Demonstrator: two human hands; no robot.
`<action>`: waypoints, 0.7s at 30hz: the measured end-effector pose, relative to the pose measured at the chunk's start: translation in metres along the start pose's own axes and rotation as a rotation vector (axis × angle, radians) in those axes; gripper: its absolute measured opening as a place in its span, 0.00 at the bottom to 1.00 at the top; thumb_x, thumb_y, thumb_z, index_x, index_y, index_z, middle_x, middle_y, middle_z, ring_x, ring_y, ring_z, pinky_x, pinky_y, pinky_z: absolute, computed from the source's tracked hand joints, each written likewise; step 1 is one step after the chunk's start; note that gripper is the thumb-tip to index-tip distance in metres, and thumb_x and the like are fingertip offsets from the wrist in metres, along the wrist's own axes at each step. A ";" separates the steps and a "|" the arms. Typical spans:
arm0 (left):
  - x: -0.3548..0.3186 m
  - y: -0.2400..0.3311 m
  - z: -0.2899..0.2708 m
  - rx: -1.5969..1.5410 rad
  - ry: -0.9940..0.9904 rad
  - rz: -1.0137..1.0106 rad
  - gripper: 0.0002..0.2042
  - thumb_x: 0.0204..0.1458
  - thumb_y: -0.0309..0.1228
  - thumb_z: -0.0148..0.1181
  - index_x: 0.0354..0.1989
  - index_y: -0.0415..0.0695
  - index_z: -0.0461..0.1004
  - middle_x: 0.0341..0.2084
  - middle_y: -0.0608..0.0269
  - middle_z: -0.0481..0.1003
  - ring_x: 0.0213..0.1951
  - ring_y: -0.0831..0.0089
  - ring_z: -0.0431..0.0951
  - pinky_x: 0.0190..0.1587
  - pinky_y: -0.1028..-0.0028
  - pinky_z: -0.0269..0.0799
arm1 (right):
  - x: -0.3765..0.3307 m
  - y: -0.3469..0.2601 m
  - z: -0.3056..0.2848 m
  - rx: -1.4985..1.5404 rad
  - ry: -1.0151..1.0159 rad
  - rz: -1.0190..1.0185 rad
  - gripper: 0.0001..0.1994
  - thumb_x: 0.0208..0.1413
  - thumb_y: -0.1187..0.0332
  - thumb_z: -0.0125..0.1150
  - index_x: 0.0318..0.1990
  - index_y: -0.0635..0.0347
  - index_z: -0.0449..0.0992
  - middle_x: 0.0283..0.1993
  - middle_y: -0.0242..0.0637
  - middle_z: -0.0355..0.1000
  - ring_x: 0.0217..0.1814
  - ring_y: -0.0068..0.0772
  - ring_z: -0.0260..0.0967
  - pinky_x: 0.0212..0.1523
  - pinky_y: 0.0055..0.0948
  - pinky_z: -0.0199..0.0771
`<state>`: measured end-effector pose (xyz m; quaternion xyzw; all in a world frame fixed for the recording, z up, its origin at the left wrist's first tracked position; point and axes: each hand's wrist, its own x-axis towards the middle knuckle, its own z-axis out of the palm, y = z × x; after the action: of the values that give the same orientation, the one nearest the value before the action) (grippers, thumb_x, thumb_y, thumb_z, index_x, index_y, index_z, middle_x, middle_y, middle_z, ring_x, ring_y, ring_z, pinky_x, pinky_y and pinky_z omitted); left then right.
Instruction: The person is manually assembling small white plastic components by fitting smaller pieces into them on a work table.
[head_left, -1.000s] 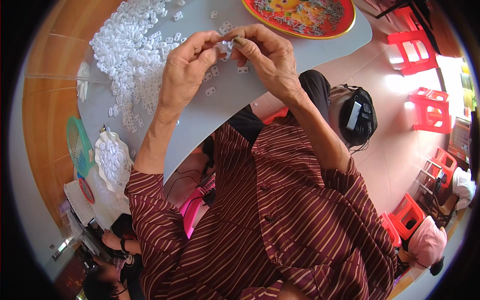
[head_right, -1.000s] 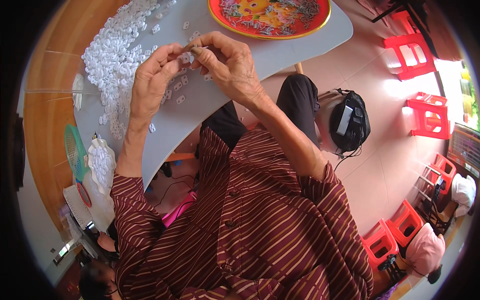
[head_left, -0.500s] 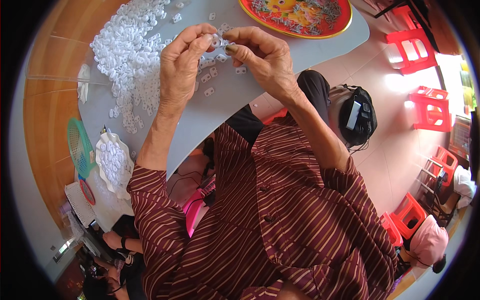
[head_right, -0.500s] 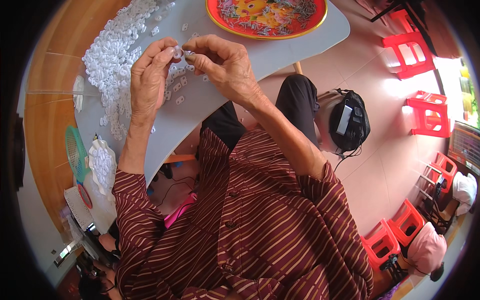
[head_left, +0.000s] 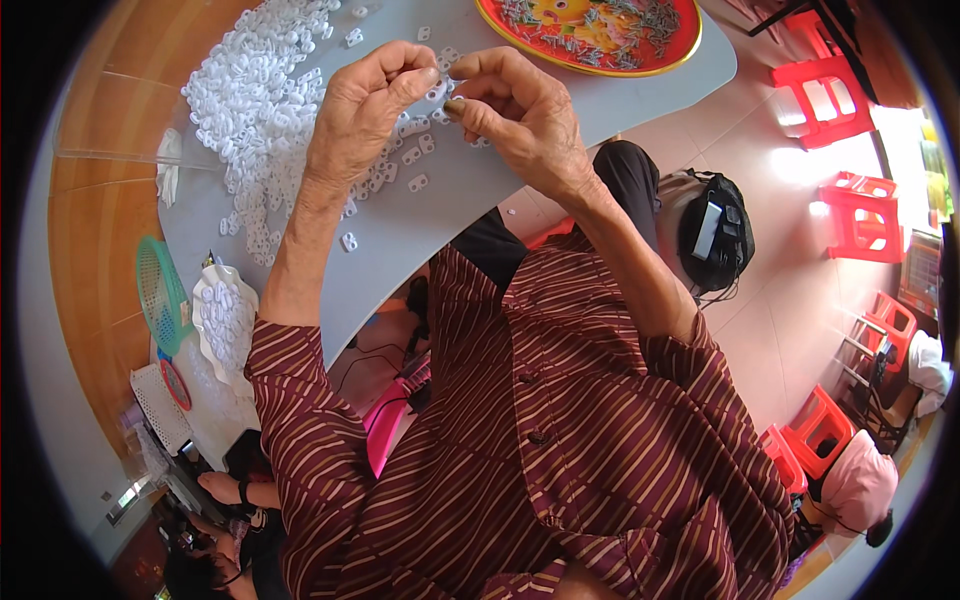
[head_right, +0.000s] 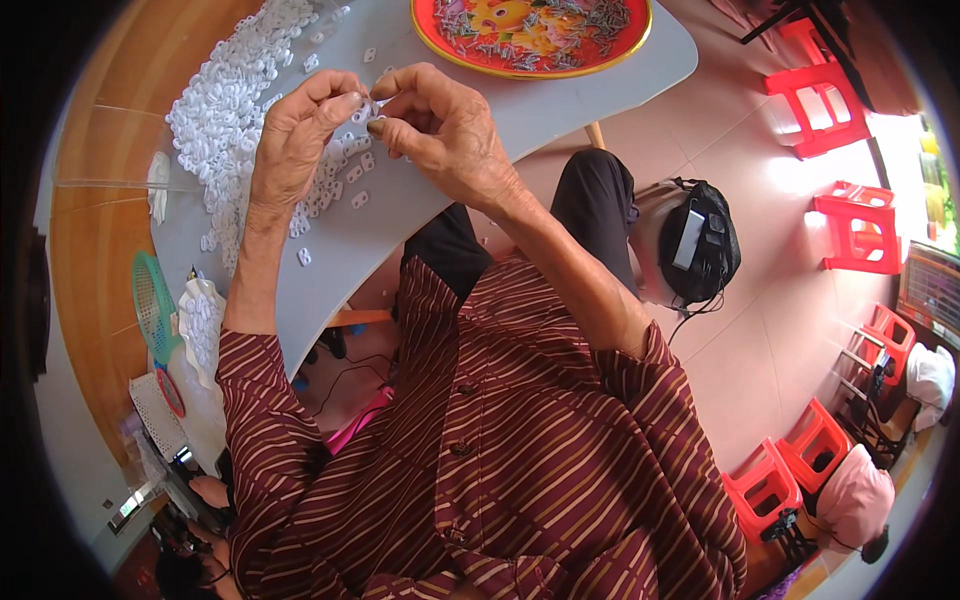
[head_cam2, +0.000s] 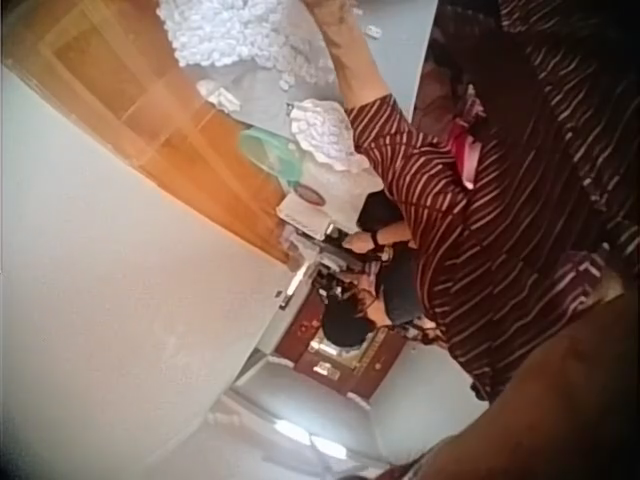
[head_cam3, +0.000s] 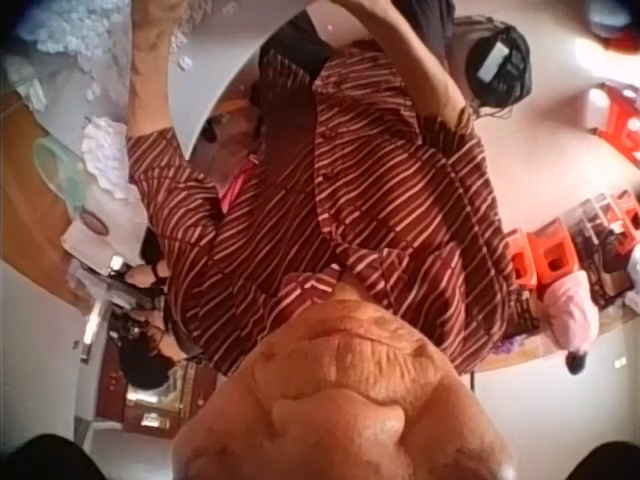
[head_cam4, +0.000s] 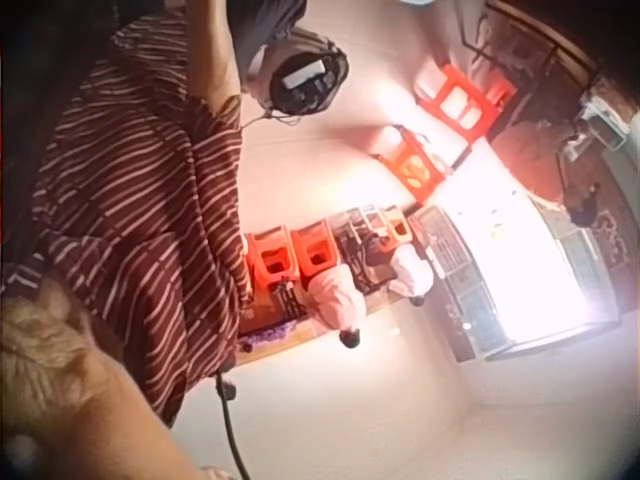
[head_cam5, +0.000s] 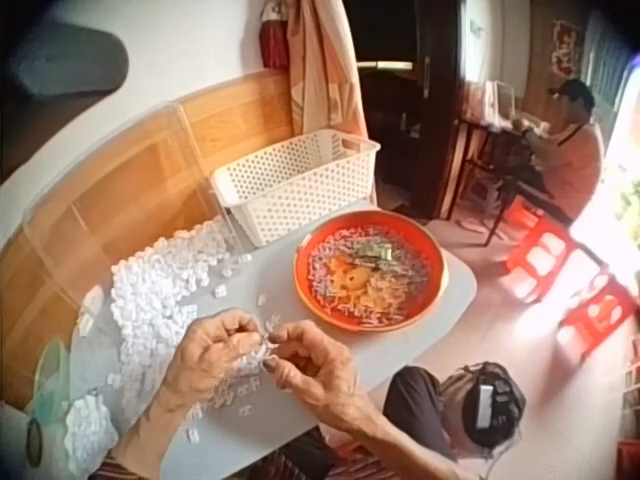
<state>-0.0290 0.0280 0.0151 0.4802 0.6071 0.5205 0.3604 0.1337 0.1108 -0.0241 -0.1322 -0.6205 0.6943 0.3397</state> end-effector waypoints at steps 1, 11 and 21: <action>0.002 0.000 -0.001 0.008 -0.034 -0.001 0.08 0.55 0.30 0.56 0.37 0.37 0.73 0.28 0.74 0.71 0.32 0.87 0.67 0.37 0.85 0.65 | 0.000 0.000 0.000 0.001 -0.001 0.000 0.14 0.53 0.75 0.60 0.46 0.66 0.68 0.30 0.34 0.73 0.29 0.18 0.69 0.31 0.18 0.71; 0.006 0.010 0.008 0.176 -0.011 0.088 0.06 0.53 0.27 0.59 0.37 0.39 0.74 0.25 0.73 0.72 0.30 0.85 0.70 0.36 0.83 0.68 | 0.000 -0.001 0.002 0.028 0.062 -0.012 0.12 0.53 0.76 0.60 0.44 0.66 0.67 0.30 0.35 0.73 0.29 0.18 0.69 0.31 0.18 0.72; 0.000 0.022 0.024 0.499 0.109 0.291 0.07 0.53 0.28 0.57 0.38 0.42 0.72 0.23 0.64 0.74 0.30 0.78 0.75 0.36 0.77 0.71 | 0.000 0.002 0.004 0.054 0.098 -0.031 0.13 0.54 0.75 0.60 0.44 0.66 0.67 0.30 0.34 0.73 0.29 0.18 0.69 0.31 0.17 0.72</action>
<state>-0.0021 0.0344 0.0317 0.6075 0.6597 0.4260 0.1197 0.1307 0.1078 -0.0257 -0.1474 -0.5859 0.6983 0.3839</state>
